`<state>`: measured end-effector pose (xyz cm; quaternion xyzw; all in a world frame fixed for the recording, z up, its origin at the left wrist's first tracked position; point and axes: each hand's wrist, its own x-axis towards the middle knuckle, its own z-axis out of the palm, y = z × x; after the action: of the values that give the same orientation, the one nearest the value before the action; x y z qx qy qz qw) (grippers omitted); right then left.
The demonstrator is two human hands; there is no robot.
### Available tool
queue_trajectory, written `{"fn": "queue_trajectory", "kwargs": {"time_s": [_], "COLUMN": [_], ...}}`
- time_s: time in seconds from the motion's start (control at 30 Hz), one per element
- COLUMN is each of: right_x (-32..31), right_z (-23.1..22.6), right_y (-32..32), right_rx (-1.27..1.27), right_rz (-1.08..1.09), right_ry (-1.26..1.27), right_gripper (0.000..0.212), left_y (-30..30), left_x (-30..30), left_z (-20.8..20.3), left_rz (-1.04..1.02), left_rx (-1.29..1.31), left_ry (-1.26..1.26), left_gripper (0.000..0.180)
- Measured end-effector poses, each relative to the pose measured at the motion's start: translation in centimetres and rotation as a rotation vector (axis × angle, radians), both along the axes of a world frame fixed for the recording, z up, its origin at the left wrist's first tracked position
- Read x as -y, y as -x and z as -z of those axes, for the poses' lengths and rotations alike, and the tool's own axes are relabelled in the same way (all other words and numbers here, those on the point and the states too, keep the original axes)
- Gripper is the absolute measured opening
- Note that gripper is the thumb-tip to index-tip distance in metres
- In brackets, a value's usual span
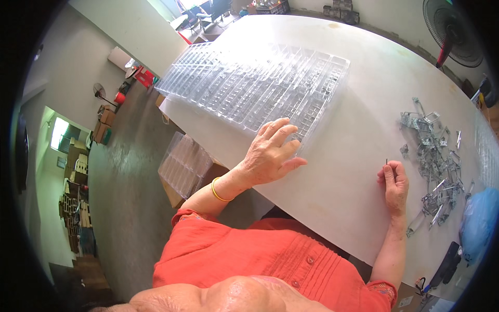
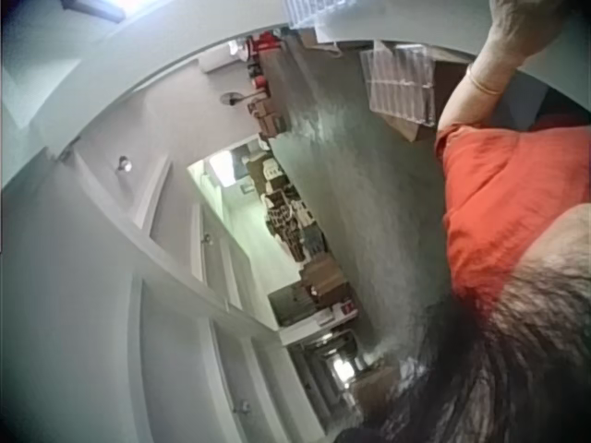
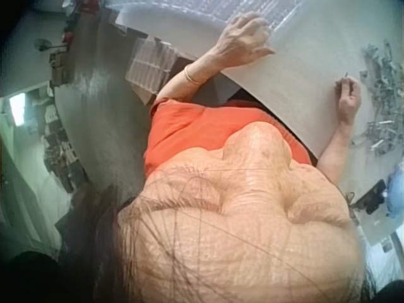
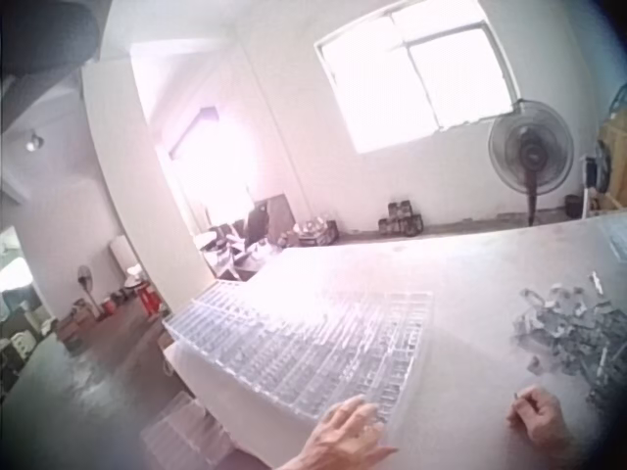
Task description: The person assembles small metal components by inserting pins into metal brackets by hand and places the assembled parts into slots in a plastic tray.
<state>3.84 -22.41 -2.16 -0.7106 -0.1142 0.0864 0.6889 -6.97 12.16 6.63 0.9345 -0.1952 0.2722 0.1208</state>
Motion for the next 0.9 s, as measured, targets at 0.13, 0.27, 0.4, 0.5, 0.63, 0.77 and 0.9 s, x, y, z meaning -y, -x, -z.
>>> {"fn": "queue_trajectory", "kwargs": {"time_s": [0.13,0.27,0.4,0.5,0.63,0.77,0.9], "right_x": [-0.1,-0.3,-0.3,-0.3,-0.2,-0.3,-1.5], "right_z": [-0.1,-0.4,-0.2,-0.2,-0.4,-0.6,-1.4], "right_y": [0.1,0.2,0.1,0.1,0.1,0.3,1.9], "right_rx": [-0.008,-0.021,-0.002,0.004,-0.021,-0.004,0.057], "right_rz": [0.009,0.033,0.015,0.007,0.021,0.021,-0.117], "right_ry": [0.028,0.045,0.006,0.001,0.031,0.011,-0.112], "right_gripper": [0.011,0.011,0.011,0.011,0.011,0.011,0.009], "left_y": [-0.1,-0.2,-0.2,0.0,0.2,0.6,1.5], "left_x": [0.1,0.2,0.4,0.6,0.7,1.9,5.1], "left_z": [0.1,0.2,0.2,-0.1,-0.3,-1.0,0.6], "left_rz": [-0.016,-0.015,-0.026,-0.039,-0.058,-0.067,0.108], "left_rx": [0.007,0.003,-0.005,-0.004,-0.001,0.141,0.077], "left_ry": [0.005,0.02,0.041,0.031,0.013,0.103,0.345], "left_gripper": [0.037,0.036,0.034,0.034,0.035,0.032,0.024]}}
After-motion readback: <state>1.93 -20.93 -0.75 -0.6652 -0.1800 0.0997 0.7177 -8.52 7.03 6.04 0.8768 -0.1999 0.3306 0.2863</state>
